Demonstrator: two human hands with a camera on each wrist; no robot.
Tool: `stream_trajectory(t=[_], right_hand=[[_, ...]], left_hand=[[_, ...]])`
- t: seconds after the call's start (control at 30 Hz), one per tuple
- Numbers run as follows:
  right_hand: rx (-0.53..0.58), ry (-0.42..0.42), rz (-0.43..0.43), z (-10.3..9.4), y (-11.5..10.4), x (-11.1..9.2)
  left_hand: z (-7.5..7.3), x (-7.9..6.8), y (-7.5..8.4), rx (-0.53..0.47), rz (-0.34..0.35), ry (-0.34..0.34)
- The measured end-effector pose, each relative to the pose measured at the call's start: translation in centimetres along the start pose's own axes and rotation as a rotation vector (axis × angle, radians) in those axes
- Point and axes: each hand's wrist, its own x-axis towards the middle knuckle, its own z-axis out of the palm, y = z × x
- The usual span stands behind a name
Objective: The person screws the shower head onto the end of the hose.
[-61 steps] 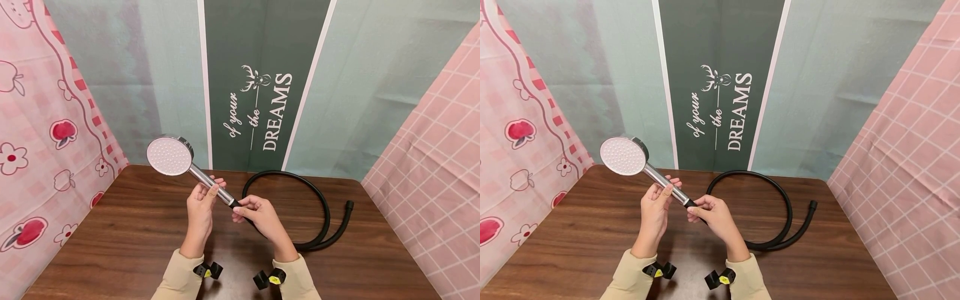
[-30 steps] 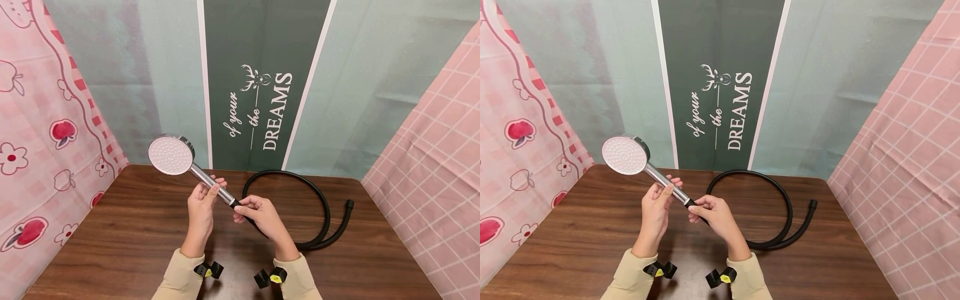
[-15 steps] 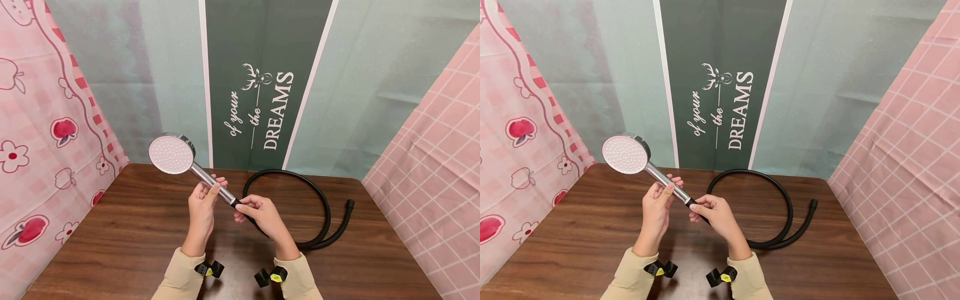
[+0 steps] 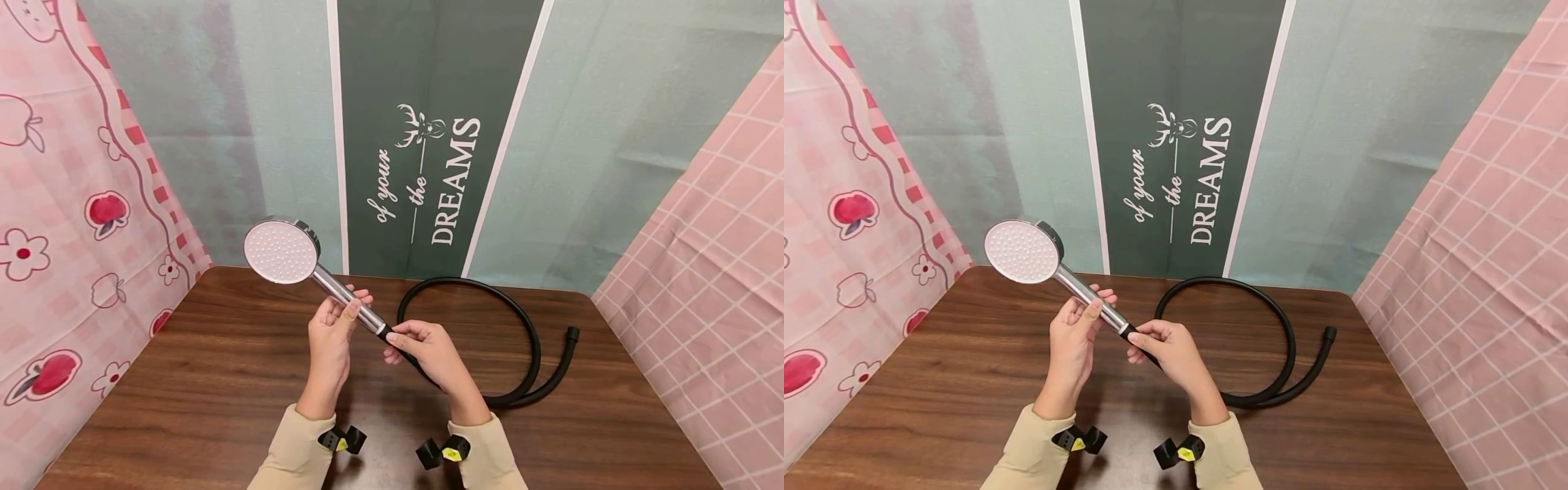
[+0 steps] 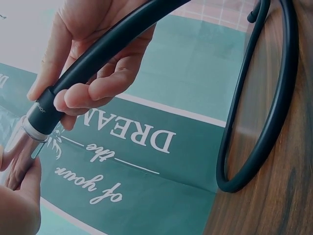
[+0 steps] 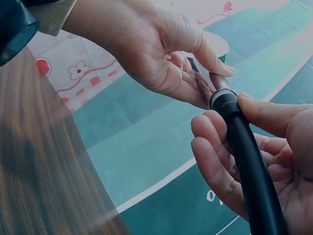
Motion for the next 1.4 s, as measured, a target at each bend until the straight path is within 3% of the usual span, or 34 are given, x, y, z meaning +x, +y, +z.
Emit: stream_trajectory(t=[0.3,0.47,0.63,0.93,1.4], right_hand=[[-0.011,-0.021,0.003,0.07,0.06,0.02],[-0.041,-0.025,0.046,-0.04,-0.07,0.05],[-0.069,-0.005,0.059,-0.01,0.04,0.14],[-0.022,0.021,0.065,0.08,-0.10,0.09],[-0.021,0.082,0.054,0.40,-0.24,0.08]], left_hand=[[-0.38,0.20,-0.32,0.011,0.011,-0.006],[-0.38,0.27,-0.16,0.023,-0.007,-0.002],[-0.21,0.21,0.17,0.024,-0.024,0.000],[-0.14,0.13,0.31,0.034,-0.038,-0.006],[-0.09,0.05,0.13,0.023,-0.022,0.010]])
